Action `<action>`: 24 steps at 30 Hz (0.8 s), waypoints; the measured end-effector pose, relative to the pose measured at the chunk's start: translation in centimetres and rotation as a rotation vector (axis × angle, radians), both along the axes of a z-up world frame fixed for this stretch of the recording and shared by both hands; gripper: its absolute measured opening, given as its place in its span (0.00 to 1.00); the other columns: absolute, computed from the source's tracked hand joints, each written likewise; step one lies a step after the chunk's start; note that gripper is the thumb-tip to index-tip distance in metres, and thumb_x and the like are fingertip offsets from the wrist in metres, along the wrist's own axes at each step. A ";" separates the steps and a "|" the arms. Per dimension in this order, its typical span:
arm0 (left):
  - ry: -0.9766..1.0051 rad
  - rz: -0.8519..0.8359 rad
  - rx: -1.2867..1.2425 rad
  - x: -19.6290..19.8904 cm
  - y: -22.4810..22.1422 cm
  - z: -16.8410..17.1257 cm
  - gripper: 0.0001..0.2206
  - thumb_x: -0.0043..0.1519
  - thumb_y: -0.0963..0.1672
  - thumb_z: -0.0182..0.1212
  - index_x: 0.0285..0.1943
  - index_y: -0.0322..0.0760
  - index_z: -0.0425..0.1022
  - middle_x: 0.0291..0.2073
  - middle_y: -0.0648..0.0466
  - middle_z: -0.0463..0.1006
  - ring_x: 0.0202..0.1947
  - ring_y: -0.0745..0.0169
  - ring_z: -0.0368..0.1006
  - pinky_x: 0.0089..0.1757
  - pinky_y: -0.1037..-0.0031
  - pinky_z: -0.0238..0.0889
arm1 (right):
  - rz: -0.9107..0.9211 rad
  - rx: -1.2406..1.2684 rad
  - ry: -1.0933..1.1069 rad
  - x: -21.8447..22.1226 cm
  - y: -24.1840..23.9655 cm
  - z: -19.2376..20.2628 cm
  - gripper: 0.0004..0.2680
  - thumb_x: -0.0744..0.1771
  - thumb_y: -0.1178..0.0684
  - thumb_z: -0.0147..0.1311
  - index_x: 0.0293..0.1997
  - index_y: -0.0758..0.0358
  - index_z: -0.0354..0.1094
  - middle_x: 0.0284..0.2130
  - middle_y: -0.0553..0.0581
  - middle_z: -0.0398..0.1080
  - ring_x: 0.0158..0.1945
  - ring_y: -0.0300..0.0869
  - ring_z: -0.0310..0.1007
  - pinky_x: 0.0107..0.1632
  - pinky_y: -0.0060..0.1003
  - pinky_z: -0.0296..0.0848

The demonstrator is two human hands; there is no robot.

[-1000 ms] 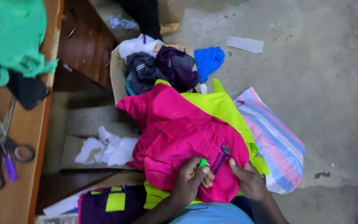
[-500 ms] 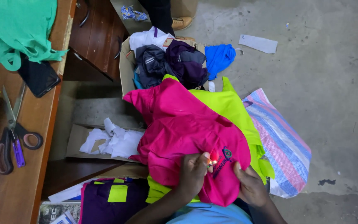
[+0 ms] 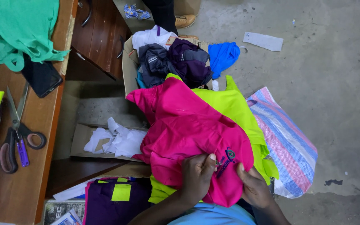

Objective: The person is inspecting finished garments and manually removing loose threads from the fabric.

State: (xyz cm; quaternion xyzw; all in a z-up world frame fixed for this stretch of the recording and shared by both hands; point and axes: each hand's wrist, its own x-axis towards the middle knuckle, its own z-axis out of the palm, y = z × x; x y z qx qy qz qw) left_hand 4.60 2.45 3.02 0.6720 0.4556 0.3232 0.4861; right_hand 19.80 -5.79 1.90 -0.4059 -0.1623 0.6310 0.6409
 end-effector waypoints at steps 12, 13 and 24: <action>-0.020 -0.031 0.005 0.7 1.2 2.8 0.24 0.72 0.51 0.46 0.24 0.39 0.76 0.17 0.56 0.81 0.19 0.63 0.76 0.26 0.65 0.63 | 0.203 -0.074 -0.095 0.8 -1.5 -1.1 0.21 0.70 0.50 0.51 0.72 0.67 0.61 0.60 0.63 0.73 0.58 0.48 0.74 0.58 0.43 0.74; -0.043 -0.032 -0.017 0.8 1.3 3.1 0.25 0.72 0.51 0.46 0.24 0.39 0.76 0.16 0.56 0.79 0.18 0.65 0.75 0.24 0.68 0.62 | 0.232 -0.088 -0.186 0.9 -1.5 -1.0 0.20 0.70 0.49 0.51 0.70 0.67 0.64 0.56 0.61 0.76 0.50 0.45 0.77 0.52 0.41 0.77; 0.097 -0.095 0.150 0.7 1.1 2.8 0.23 0.73 0.49 0.49 0.21 0.43 0.65 0.12 0.57 0.65 0.15 0.64 0.61 0.23 0.63 0.48 | 0.133 -0.092 -0.032 1.2 -1.7 -1.9 0.24 0.70 0.51 0.47 0.77 0.67 0.53 0.74 0.60 0.60 0.76 0.46 0.58 0.72 0.46 0.60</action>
